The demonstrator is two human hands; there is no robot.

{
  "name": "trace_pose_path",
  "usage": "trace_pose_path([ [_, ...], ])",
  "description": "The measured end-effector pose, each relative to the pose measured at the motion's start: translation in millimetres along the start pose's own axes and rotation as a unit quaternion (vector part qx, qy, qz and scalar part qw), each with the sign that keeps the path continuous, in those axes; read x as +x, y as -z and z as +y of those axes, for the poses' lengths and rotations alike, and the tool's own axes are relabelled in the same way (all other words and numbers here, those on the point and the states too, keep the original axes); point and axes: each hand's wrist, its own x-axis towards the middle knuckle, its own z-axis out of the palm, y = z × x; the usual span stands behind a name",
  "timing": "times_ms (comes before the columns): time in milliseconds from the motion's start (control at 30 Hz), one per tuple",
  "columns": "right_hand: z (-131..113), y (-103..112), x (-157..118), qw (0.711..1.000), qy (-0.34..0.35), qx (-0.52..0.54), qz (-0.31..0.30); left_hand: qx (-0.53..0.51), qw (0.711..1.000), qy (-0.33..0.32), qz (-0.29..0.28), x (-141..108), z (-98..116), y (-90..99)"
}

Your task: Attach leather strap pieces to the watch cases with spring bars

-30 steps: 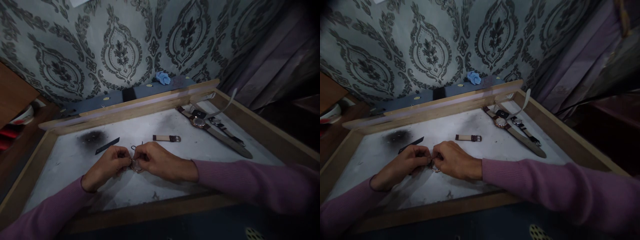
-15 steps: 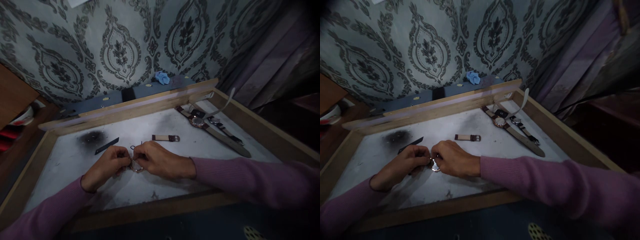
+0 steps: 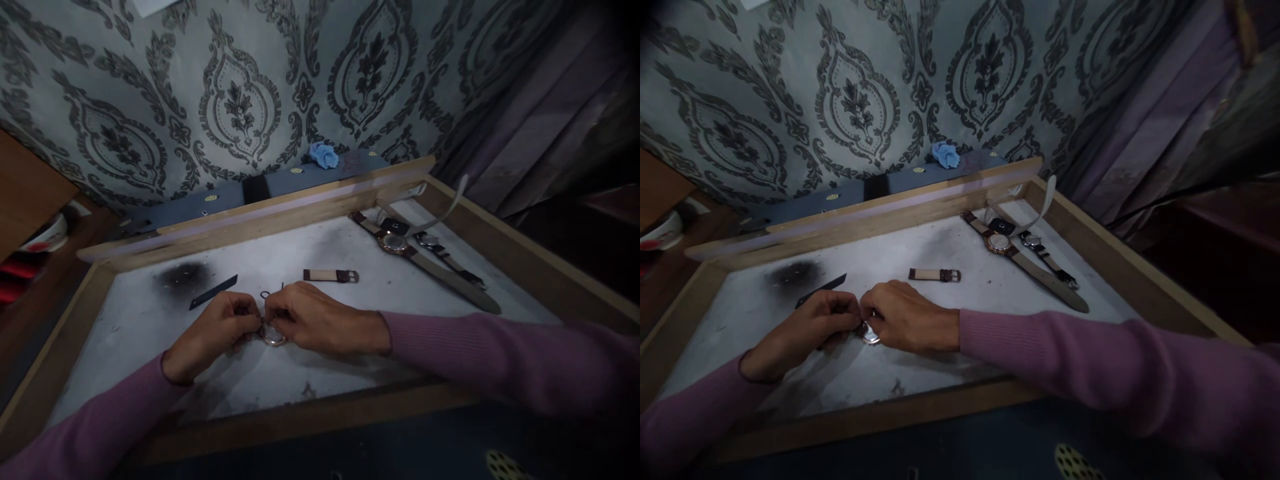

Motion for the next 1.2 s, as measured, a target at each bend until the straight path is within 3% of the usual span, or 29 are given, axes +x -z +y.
trace_pose_path([
  [133,-2.4,4.2,-0.8,1.000,0.004,0.016,-0.006,0.001,1.000,-0.006,0.000,-0.4,0.3,0.4],
  [400,9.0,3.6,-2.5,0.993,0.010,0.013,0.116,-0.019,1.000,0.002,0.012,-1.2,4.6,-1.7],
  [633,7.9,0.2,-3.1,0.993,-0.030,-0.041,0.110,-0.038,0.998,-0.033,0.039,-2.4,3.3,1.3],
  [733,6.4,-0.2,-2.5,0.994,-0.041,0.060,0.082,-0.046,0.996,-0.053,0.048,-4.5,2.5,3.7],
  [867,8.8,-1.6,1.2,0.964,-0.102,0.238,0.054,-0.054,0.996,-0.055,0.034,-8.6,1.7,6.9],
  [1200,5.4,0.9,1.4,0.944,-0.113,0.301,0.071,-0.077,0.995,-0.057,0.035,-13.7,9.8,8.6],
])
